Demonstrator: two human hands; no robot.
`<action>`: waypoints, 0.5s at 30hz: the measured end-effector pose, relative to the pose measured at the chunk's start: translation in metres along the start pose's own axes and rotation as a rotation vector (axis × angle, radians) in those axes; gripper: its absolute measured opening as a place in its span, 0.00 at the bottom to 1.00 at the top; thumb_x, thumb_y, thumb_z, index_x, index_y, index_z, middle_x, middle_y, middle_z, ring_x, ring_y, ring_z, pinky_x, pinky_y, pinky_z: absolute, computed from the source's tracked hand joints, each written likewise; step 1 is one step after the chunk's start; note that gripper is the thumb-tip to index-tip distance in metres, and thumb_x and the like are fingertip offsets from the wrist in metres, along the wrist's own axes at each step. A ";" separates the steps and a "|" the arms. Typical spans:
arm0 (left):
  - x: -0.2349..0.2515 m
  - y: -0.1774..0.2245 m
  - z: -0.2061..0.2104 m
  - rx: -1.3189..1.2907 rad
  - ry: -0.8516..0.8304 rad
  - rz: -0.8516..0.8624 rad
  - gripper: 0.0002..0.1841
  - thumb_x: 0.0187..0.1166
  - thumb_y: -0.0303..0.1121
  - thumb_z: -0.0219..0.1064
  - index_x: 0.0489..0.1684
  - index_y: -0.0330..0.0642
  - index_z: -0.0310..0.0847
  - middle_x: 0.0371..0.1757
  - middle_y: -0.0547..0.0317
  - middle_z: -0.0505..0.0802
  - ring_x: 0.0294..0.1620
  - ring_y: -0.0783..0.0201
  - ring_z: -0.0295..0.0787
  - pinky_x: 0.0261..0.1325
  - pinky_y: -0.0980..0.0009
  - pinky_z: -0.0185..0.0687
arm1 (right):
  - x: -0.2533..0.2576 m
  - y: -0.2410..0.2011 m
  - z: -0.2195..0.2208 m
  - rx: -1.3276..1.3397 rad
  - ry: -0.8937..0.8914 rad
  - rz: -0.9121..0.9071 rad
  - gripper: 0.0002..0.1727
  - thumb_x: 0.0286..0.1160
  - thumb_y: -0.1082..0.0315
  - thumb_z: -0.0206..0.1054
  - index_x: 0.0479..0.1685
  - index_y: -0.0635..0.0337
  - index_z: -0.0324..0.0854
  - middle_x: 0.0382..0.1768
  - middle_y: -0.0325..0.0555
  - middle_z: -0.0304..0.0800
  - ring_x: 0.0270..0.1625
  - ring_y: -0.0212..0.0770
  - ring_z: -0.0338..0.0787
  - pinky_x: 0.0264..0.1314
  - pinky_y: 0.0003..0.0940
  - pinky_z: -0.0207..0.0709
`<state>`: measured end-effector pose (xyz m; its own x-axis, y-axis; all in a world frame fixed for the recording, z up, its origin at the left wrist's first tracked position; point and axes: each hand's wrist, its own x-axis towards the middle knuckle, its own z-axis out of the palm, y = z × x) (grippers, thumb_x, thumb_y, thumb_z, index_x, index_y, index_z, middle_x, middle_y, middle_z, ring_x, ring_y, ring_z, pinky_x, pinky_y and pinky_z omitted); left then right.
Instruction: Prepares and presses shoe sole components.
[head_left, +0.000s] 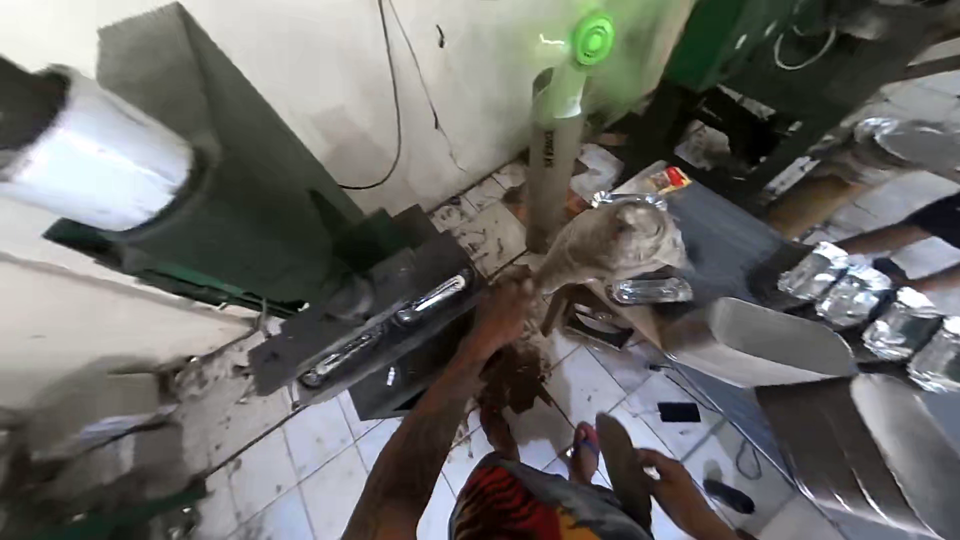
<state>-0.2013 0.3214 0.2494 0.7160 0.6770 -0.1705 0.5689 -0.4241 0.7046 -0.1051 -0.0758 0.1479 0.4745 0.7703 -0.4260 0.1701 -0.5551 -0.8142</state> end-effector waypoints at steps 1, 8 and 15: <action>-0.003 -0.031 -0.016 0.139 0.020 -0.111 0.36 0.90 0.63 0.43 0.77 0.41 0.75 0.67 0.36 0.87 0.68 0.37 0.85 0.70 0.32 0.75 | 0.023 -0.020 0.005 -0.002 0.061 -0.060 0.15 0.71 0.76 0.69 0.55 0.72 0.87 0.53 0.61 0.93 0.59 0.52 0.92 0.69 0.53 0.82; -0.098 -0.100 -0.130 0.383 -0.387 -0.047 0.27 0.93 0.51 0.51 0.53 0.35 0.88 0.49 0.36 0.92 0.56 0.38 0.89 0.63 0.36 0.79 | 0.159 -0.203 0.074 -0.455 0.172 -1.027 0.16 0.68 0.82 0.62 0.51 0.64 0.91 0.52 0.55 0.96 0.57 0.56 0.94 0.64 0.53 0.86; -0.167 -0.166 -0.170 0.485 -0.417 0.180 0.19 0.92 0.38 0.55 0.50 0.30 0.89 0.54 0.35 0.92 0.63 0.38 0.88 0.70 0.41 0.79 | 0.255 -0.293 0.162 -1.094 -0.375 -1.086 0.18 0.85 0.75 0.57 0.67 0.58 0.85 0.71 0.50 0.86 0.79 0.54 0.80 0.86 0.63 0.63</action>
<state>-0.4840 0.3807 0.2776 0.8578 0.3225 -0.4002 0.4740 -0.7974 0.3735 -0.1735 0.3340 0.2142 -0.4846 0.8728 -0.0586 0.8639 0.4670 -0.1884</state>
